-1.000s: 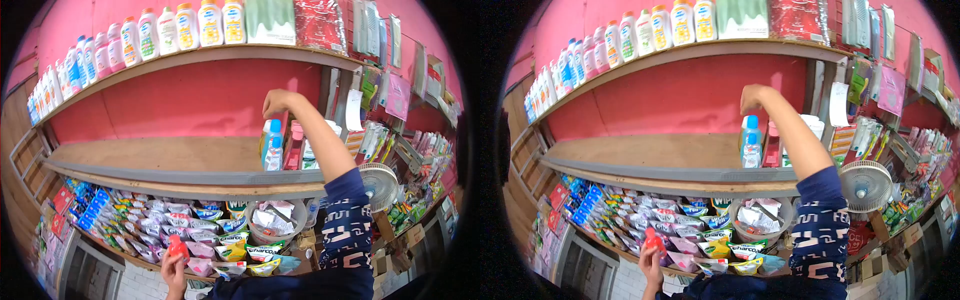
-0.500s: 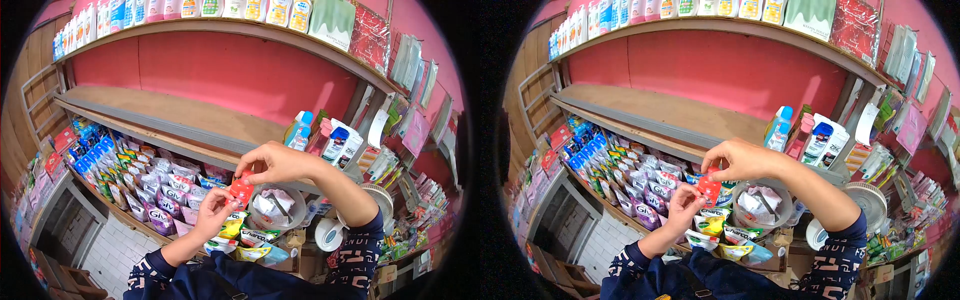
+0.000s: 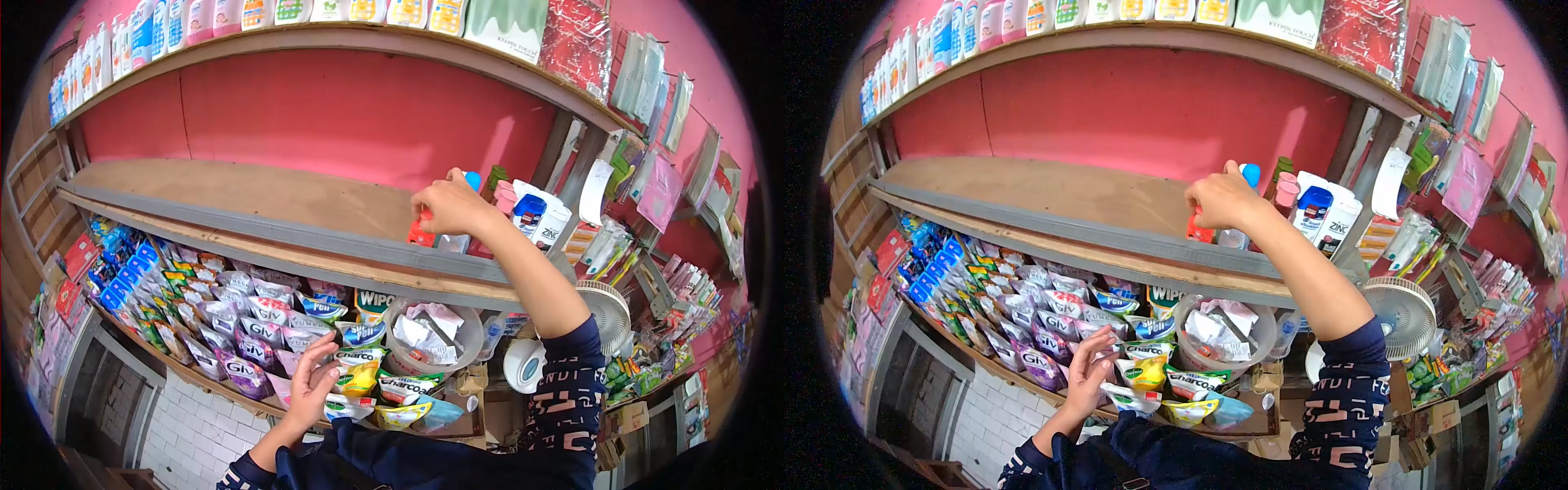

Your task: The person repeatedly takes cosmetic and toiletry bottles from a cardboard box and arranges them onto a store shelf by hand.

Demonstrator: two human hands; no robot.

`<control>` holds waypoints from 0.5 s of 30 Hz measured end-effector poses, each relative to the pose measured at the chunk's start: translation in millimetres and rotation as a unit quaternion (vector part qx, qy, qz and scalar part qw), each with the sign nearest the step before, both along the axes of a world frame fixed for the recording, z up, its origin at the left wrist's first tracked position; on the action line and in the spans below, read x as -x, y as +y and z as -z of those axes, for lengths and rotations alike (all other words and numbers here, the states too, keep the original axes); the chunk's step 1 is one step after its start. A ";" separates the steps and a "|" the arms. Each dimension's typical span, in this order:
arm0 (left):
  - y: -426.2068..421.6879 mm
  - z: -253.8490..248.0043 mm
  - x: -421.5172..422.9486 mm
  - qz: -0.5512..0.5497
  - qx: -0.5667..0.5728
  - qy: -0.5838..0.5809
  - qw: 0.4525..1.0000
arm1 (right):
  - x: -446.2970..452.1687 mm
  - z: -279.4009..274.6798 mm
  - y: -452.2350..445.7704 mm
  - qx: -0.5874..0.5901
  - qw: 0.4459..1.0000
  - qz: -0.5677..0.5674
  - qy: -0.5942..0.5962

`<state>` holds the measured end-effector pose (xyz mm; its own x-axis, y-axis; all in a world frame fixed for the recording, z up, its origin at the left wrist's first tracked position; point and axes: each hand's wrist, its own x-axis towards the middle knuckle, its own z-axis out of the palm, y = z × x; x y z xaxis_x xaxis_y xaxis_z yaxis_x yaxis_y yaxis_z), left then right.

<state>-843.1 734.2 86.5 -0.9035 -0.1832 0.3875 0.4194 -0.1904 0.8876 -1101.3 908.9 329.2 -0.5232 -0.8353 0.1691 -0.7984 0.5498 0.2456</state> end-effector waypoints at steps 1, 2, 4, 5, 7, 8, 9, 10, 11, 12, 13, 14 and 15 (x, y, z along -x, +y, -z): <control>-0.7 4.4 -2.6 -0.005 -0.006 -0.014 1.000 | 2.5 3.7 -1.2 -0.002 1.000 -0.001 0.000; -0.6 5.6 -5.5 -0.013 -0.007 -0.018 1.000 | 5.1 6.0 -1.7 -0.004 1.000 -0.001 -0.001; -3.2 13.9 -7.4 -0.020 -0.013 -0.018 1.000 | 7.6 6.4 -0.1 -0.001 1.000 -0.003 -0.014; -3.3 16.3 -8.6 -0.024 -0.017 -0.017 0.999 | 6.6 4.3 1.0 -0.006 1.000 0.000 -0.023; -3.5 15.7 -10.4 -0.033 -0.003 -0.024 0.999 | 3.3 -2.0 2.0 -0.017 0.999 0.005 -0.038; -3.8 18.1 -9.7 -0.041 0.002 -0.025 0.999 | 2.6 -4.1 1.4 -0.031 0.998 0.012 -0.052; -3.7 19.5 -9.4 -0.048 0.008 -0.025 0.999 | 2.2 -3.9 1.2 -0.032 0.998 0.009 -0.056; -2.8 18.5 -9.6 -0.054 0.009 -0.025 0.998 | 1.9 -4.0 1.5 -0.032 0.998 0.007 -0.060; -3.0 18.8 -9.4 -0.058 0.010 -0.027 0.998 | 2.2 -4.6 2.5 -0.030 0.998 0.006 -0.063; -3.2 19.7 -9.2 -0.060 0.012 -0.027 0.998 | 2.2 -5.0 3.2 -0.030 0.997 0.008 -0.067; -2.9 20.0 -8.4 -0.060 0.015 -0.028 0.998 | 1.8 -4.9 2.9 -0.029 0.997 0.012 -0.071; -1.9 18.4 -8.1 -0.062 0.014 -0.034 0.997 | 1.4 -4.8 3.1 -0.027 0.997 0.016 -0.075; -1.3 19.2 -7.0 -0.061 0.013 -0.034 0.997 | 2.2 -4.1 4.2 -0.023 0.997 0.013 -0.072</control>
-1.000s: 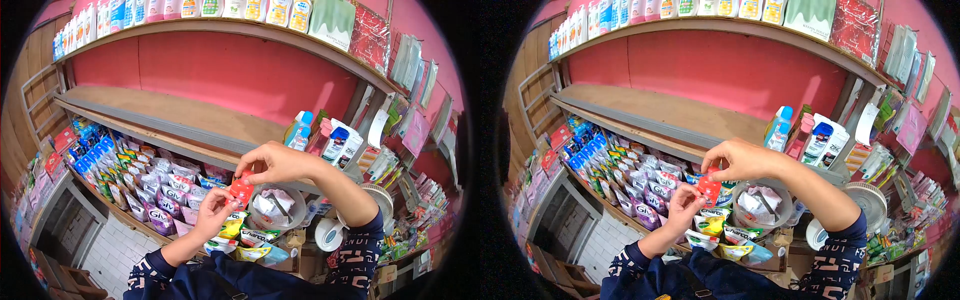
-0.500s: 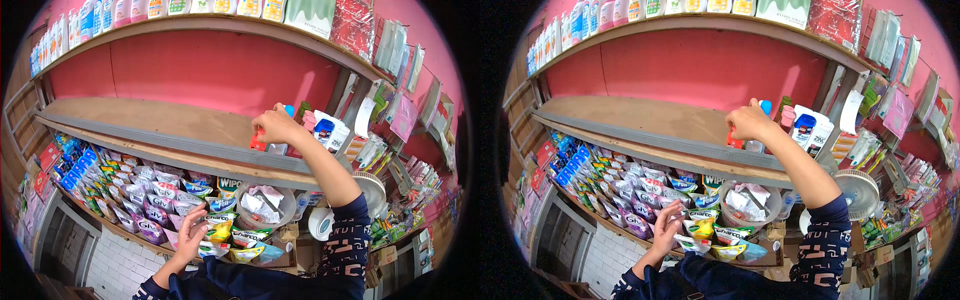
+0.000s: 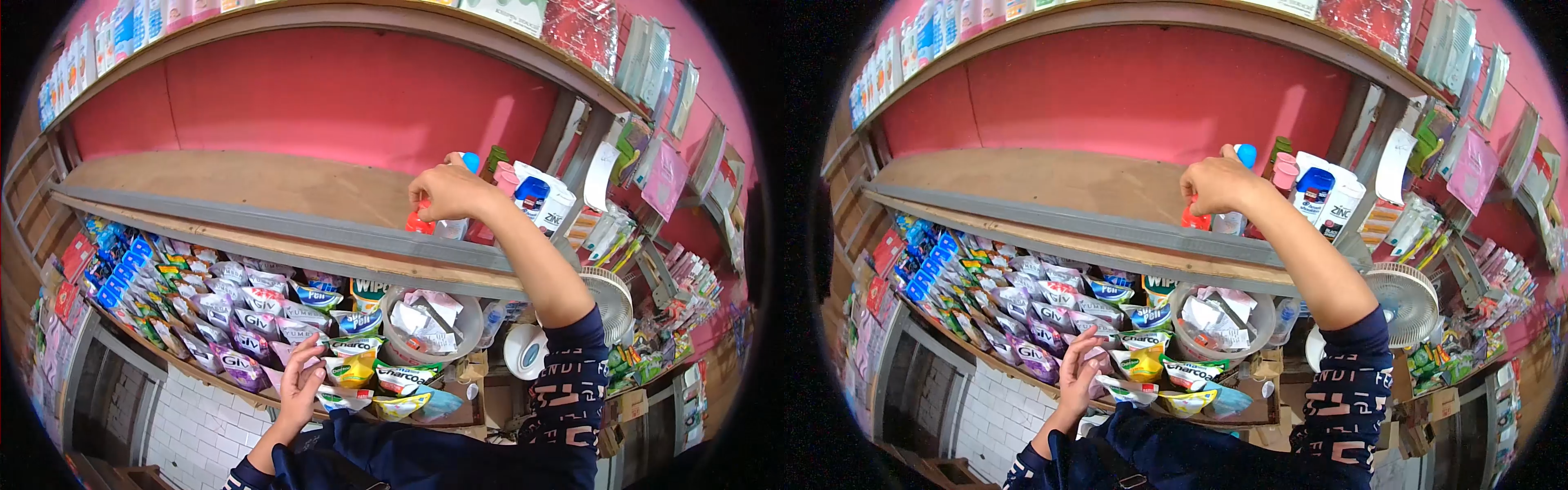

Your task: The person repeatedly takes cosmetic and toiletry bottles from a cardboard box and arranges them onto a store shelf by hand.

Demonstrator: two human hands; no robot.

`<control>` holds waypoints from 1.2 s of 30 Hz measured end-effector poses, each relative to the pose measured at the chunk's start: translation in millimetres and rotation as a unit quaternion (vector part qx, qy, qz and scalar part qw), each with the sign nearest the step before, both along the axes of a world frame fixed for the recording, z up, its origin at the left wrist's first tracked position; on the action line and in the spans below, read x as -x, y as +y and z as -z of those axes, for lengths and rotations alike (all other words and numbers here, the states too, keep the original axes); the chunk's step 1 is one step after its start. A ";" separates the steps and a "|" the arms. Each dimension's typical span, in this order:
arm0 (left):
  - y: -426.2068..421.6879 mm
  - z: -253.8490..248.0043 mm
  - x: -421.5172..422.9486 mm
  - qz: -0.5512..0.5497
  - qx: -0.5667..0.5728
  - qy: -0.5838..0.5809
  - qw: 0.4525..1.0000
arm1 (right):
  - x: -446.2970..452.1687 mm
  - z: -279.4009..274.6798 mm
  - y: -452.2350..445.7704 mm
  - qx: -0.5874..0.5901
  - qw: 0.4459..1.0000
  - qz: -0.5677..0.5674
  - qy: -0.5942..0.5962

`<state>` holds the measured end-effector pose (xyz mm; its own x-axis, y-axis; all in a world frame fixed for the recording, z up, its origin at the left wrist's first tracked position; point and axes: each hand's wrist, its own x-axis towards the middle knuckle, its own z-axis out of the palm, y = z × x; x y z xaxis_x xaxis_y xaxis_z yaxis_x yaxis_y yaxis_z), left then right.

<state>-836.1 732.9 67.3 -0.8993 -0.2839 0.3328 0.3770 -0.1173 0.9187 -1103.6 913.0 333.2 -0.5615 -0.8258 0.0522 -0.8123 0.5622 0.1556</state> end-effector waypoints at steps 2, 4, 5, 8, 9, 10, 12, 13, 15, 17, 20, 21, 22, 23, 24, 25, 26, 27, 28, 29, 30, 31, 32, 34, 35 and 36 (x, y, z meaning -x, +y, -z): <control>-0.1 2.3 1.3 0.003 0.002 -0.002 1.000 | 2.5 2.5 1.3 0.009 1.000 -0.005 0.005; -0.2 2.8 2.8 0.005 0.010 -0.001 1.000 | 0.9 1.4 1.9 0.007 1.000 0.004 -0.008; -0.6 3.0 3.1 0.011 0.009 -0.002 1.000 | 0.5 0.9 2.8 0.010 1.000 0.002 -0.012; 1.3 1.2 3.7 0.008 0.009 -0.015 1.000 | 2.7 2.7 5.2 0.030 0.999 -0.015 -0.027; 2.3 0.2 3.3 0.005 0.006 -0.021 1.000 | 1.7 1.3 4.8 0.033 0.999 -0.020 -0.028; 2.5 0.4 4.0 0.002 0.004 -0.027 1.000 | 1.6 -0.2 4.8 0.038 0.999 -0.023 -0.028; 0.0 6.9 6.1 0.003 0.022 -0.014 1.000 | 2.7 2.3 4.1 0.046 0.999 -0.022 -0.012; -0.5 7.2 6.0 0.004 0.027 -0.016 0.999 | 3.6 3.3 3.0 0.048 0.999 -0.021 -0.011; 0.3 6.1 5.7 0.004 0.027 -0.020 0.999 | 2.7 2.8 1.8 0.048 0.998 -0.025 -0.014; 0.0 7.6 4.6 -0.001 0.015 -0.024 1.000 | 1.8 -0.3 0.0 0.025 0.999 -0.010 -0.019; -1.6 7.1 3.4 -0.008 0.032 -0.022 0.999 | 0.2 -3.2 -0.4 0.013 1.000 0.002 -0.023; -2.0 7.6 2.6 -0.010 0.032 -0.022 0.999 | 0.1 -3.3 0.3 0.012 1.000 0.005 -0.023; -2.2 8.3 1.9 -0.012 0.032 -0.023 0.999 | 0.8 -2.4 1.1 0.016 1.000 0.005 -0.025; -2.1 8.8 1.4 -0.014 0.031 -0.023 0.999 | 2.1 -1.4 2.3 0.019 0.999 0.004 -0.026; -1.0 8.3 0.7 -0.015 0.024 -0.027 0.999 | 3.2 -0.3 3.3 0.023 0.999 0.004 -0.026; 0.6 7.0 -0.5 -0.016 0.017 -0.031 0.999 | 4.2 0.8 3.7 0.027 0.999 -0.002 -0.027; 1.3 6.0 -1.0 -0.017 0.010 -0.035 0.999 | 5.1 1.9 3.9 0.031 0.999 -0.008 -0.027; 1.2 6.0 -1.0 -0.013 0.005 -0.036 0.999 | 5.5 2.3 4.1 0.036 0.999 -0.015 -0.028; 0.9 6.1 -1.0 -0.009 -0.001 -0.036 0.999 | 5.6 2.0 4.4 0.035 0.999 -0.015 -0.028; 0.9 6.3 -1.2 -0.004 -0.006 -0.037 0.999 | 5.7 1.7 4.6 0.035 0.999 -0.015 -0.028; 1.1 5.9 -1.1 -0.002 -0.003 -0.037 0.999 | 5.8 1.5 4.6 0.034 0.999 -0.016 -0.029; 1.6 4.8 -0.4 -0.001 -0.001 -0.038 0.999 | 5.9 1.4 5.1 0.035 0.999 -0.018 -0.032; 2.0 3.9 -0.3 -0.001 0.001 -0.039 0.999 | 5.9 1.6 6.2 0.037 0.998 -0.021 -0.036; 2.5 3.0 0.3 0.009 -0.003 -0.036 0.999 | 6.6 2.1 7.1 0.039 0.998 -0.028 -0.038; 1.6 4.1 0.0 0.012 -0.004 -0.035 0.999 | 7.6 2.4 7.5 0.040 0.998 -0.032 -0.036; -0.1 7.8 0.0 0.011 -0.007 -0.042 0.999 | 9.1 3.4 7.4 0.041 0.998 -0.037 -0.036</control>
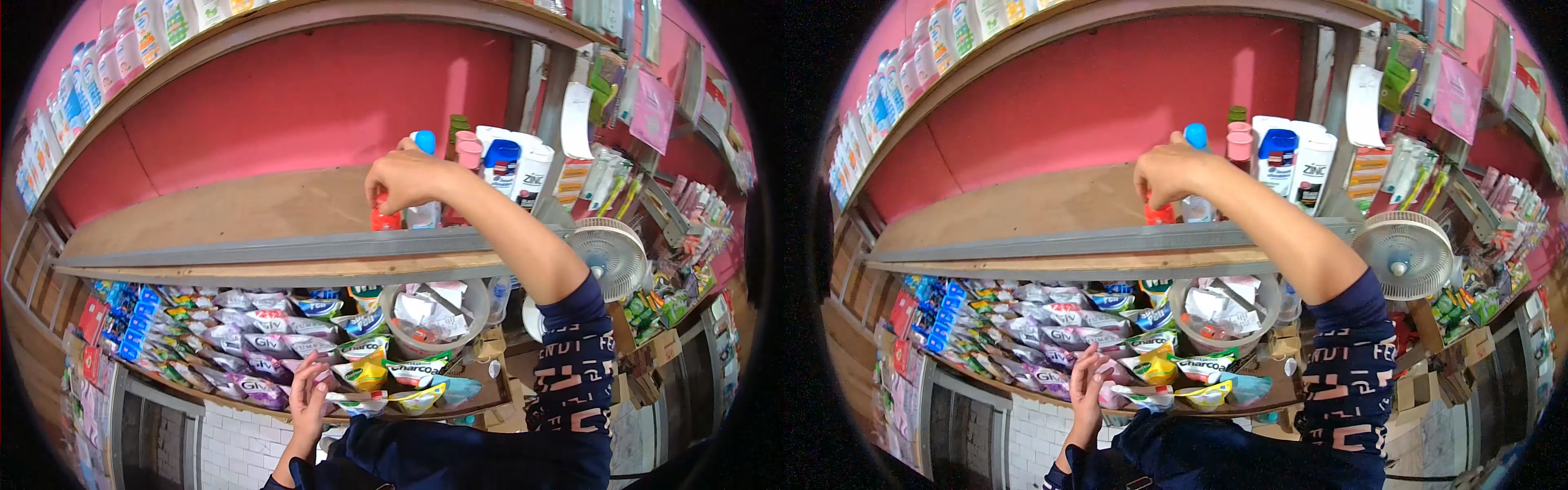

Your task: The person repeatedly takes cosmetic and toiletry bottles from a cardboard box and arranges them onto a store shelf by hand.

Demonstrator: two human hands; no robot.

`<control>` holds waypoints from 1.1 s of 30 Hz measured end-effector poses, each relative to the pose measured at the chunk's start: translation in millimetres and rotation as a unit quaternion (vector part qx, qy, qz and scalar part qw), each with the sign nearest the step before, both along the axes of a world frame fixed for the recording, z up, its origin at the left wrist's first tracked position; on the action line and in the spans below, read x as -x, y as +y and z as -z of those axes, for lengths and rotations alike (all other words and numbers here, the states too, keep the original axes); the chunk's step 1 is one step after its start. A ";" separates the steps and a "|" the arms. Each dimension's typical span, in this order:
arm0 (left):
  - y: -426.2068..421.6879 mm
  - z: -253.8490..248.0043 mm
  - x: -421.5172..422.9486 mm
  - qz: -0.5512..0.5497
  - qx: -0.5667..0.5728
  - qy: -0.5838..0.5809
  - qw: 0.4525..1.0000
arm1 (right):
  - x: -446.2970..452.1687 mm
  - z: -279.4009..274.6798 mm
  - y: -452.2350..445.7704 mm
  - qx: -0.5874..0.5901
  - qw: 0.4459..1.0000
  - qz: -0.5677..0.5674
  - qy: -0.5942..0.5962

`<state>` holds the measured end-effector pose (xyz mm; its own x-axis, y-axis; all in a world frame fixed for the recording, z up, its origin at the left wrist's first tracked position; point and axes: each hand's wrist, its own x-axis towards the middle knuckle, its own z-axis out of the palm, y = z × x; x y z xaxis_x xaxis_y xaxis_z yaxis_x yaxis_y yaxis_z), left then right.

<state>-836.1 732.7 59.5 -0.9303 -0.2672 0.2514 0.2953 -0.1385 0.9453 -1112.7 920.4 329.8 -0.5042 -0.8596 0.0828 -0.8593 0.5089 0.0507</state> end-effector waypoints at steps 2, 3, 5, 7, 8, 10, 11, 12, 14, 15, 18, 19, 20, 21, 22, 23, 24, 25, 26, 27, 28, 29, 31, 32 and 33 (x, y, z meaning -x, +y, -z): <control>0.5 0.0 -1.4 -0.006 0.010 0.008 1.000 | 3.0 2.5 -0.3 0.003 1.000 -0.002 0.006; -1.1 -0.1 -2.3 -0.001 0.014 0.008 1.000 | 2.9 2.7 -0.3 0.004 1.000 -0.002 0.006; -6.5 3.3 -4.7 -0.001 0.025 0.009 1.000 | 2.8 0.9 -0.5 0.000 1.000 -0.001 0.012; -13.8 10.1 -8.9 -0.002 0.033 0.009 0.999 | 0.1 -2.2 0.9 0.017 1.000 0.002 -0.018; -14.9 6.0 -13.8 0.006 -0.015 -0.001 1.000 | -1.6 -5.2 1.4 0.022 0.999 0.003 -0.032; -22.3 0.8 -22.3 -0.004 0.008 -0.008 1.000 | -5.1 -15.8 2.6 0.061 0.996 -0.008 -0.056; -27.9 3.4 -26.7 -0.011 0.005 -0.007 1.000 | -9.5 -23.3 2.0 0.083 0.995 -0.022 -0.058; -33.5 2.3 -31.7 -0.019 0.002 -0.004 1.000 | -14.8 -32.7 0.2 0.105 0.992 -0.038 -0.057; -46.9 1.1 -45.9 -0.040 -0.011 -0.004 0.999 | -33.8 -51.1 -6.0 0.152 0.986 -0.058 -0.022; -57.8 8.6 -53.5 -0.055 0.006 0.007 0.998 | -49.7 -61.5 -13.8 0.164 0.984 -0.062 -0.005; -87.7 9.5 -85.2 -0.092 -0.022 0.008 0.995 | -96.2 -80.5 -43.6 0.178 0.976 -0.072 0.107; -100.1 3.8 -97.4 -0.099 -0.021 0.022 0.995 | -113.3 -81.7 -59.0 0.197 0.971 -0.095 0.093; -114.3 10.4 -112.9 -0.130 -0.011 0.005 0.991 | -130.7 -79.1 -75.6 0.219 0.965 -0.119 0.078; -127.5 9.4 -129.3 -0.144 -0.022 0.009 0.989 | -148.1 -73.8 -93.5 0.230 0.960 -0.146 0.060; -141.6 7.8 -146.1 -0.157 -0.030 0.014 0.987 | -164.8 -66.0 -113.2 0.242 0.954 -0.172 0.042; -158.0 9.6 -165.4 -0.173 -0.025 0.015 0.984 | -180.7 -57.4 -136.5 0.235 0.949 -0.212 -0.002; -174.1 9.6 -186.1 -0.187 -0.034 0.012 0.982 | -197.4 -47.9 -161.2 0.227 0.940 -0.251 -0.045; -192.1 12.4 -208.6 -0.210 -0.024 0.011 0.977 | -215.4 -37.9 -188.5 0.211 0.932 -0.278 -0.101; -212.4 15.5 -232.6 -0.234 -0.014 0.013 0.972 | -234.5 -27.5 -218.5 0.191 0.920 -0.305 -0.152; -232.2 16.5 -256.7 -0.262 -0.005 0.015 0.965 | -253.9 -15.9 -250.0 0.175 0.906 -0.332 -0.194; -251.1 18.8 -281.8 -0.290 -0.007 0.010 0.957 | -272.5 -2.9 -283.5 0.150 0.891 -0.360 -0.232; -269.1 17.4 -307.0 -0.320 0.006 0.011 0.947 | -288.5 14.7 -319.2 0.141 0.865 -0.416 -0.242; -293.1 18.2 -358.8 -0.381 0.010 0.010 0.925 | -325.4 56.4 -388.0 0.108 0.815 -0.484 -0.301; -303.0 17.9 -379.8 -0.410 0.015 0.012 0.912 | -343.7 77.9 -418.3 0.094 0.790 -0.498 -0.344; -311.1 15.9 -402.0 -0.436 0.024 0.012 0.900 | -365.9 97.3 -448.3 0.072 0.761 -0.501 -0.406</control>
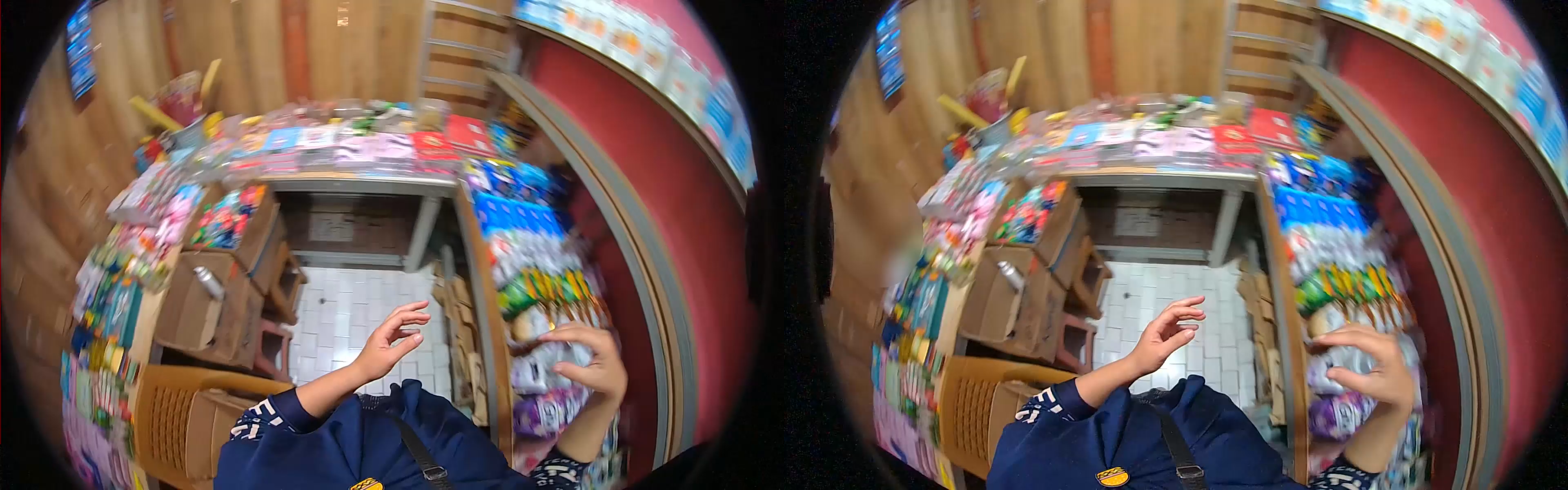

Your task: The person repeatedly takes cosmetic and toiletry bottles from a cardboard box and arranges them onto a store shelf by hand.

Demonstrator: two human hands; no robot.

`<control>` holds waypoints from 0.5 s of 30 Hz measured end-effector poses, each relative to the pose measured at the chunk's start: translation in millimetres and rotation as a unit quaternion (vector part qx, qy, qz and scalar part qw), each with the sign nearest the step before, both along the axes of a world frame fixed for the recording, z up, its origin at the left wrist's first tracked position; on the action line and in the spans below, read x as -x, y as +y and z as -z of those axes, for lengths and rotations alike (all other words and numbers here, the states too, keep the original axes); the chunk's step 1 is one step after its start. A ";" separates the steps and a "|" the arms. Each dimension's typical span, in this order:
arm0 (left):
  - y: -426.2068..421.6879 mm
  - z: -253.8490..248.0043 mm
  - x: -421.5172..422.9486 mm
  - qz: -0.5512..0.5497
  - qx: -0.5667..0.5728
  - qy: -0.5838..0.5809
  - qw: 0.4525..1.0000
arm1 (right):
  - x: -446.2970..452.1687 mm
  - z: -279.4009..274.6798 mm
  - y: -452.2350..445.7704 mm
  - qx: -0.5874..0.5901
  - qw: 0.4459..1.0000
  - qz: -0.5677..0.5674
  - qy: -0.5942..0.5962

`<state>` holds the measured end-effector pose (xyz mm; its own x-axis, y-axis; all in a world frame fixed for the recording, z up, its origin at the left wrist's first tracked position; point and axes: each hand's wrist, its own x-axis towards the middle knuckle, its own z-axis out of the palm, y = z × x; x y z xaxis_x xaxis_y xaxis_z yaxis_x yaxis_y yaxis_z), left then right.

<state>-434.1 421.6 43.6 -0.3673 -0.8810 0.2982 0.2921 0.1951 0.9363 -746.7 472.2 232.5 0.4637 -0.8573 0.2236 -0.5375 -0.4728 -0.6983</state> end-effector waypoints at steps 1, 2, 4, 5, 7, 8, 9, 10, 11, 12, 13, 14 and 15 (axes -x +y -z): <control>-5.1 2.1 -20.7 -0.039 -0.010 0.001 0.999 | -18.6 24.4 -25.8 -0.074 0.996 -0.006 -0.058; -10.1 7.1 -37.9 -0.076 -0.016 0.003 0.997 | -33.4 53.9 -57.7 -0.101 0.986 -0.064 -0.117; -17.3 6.4 -71.7 -0.148 -0.027 -0.008 0.989 | -74.7 96.0 -108.3 -0.185 0.962 -0.111 -0.167; -22.9 10.0 -89.5 -0.180 -0.019 0.000 0.983 | -96.3 116.5 -131.2 -0.216 0.947 -0.149 -0.185; -30.0 24.6 -124.9 -0.241 -0.016 0.023 0.970 | -144.6 137.1 -169.4 -0.304 0.914 -0.203 -0.175; -33.4 31.4 -137.3 -0.276 -0.005 0.016 0.961 | -160.9 144.1 -190.4 -0.311 0.913 -0.224 -0.143; -35.3 29.6 -146.0 -0.305 -0.022 0.041 0.951 | -178.5 148.8 -211.1 -0.317 0.910 -0.243 -0.111; -35.9 30.9 -152.9 -0.332 -0.040 0.048 0.941 | -194.4 154.3 -230.9 -0.321 0.906 -0.262 -0.082; -40.6 31.5 -161.6 -0.356 -0.053 0.053 0.931 | -207.0 159.9 -251.5 -0.334 0.900 -0.268 -0.079; -48.1 35.4 -169.4 -0.375 -0.056 0.056 0.924 | -219.8 161.3 -274.3 -0.325 0.897 -0.289 -0.075; -56.4 42.3 -174.6 -0.392 -0.058 0.058 0.916 | -232.6 162.5 -298.6 -0.313 0.894 -0.311 -0.072; -67.0 47.2 -180.5 -0.410 -0.058 0.062 0.908 | -245.5 166.2 -322.9 -0.322 0.885 -0.324 -0.086; -79.9 48.5 -187.6 -0.430 -0.056 0.056 0.899 | -258.4 171.4 -348.2 -0.332 0.875 -0.338 -0.099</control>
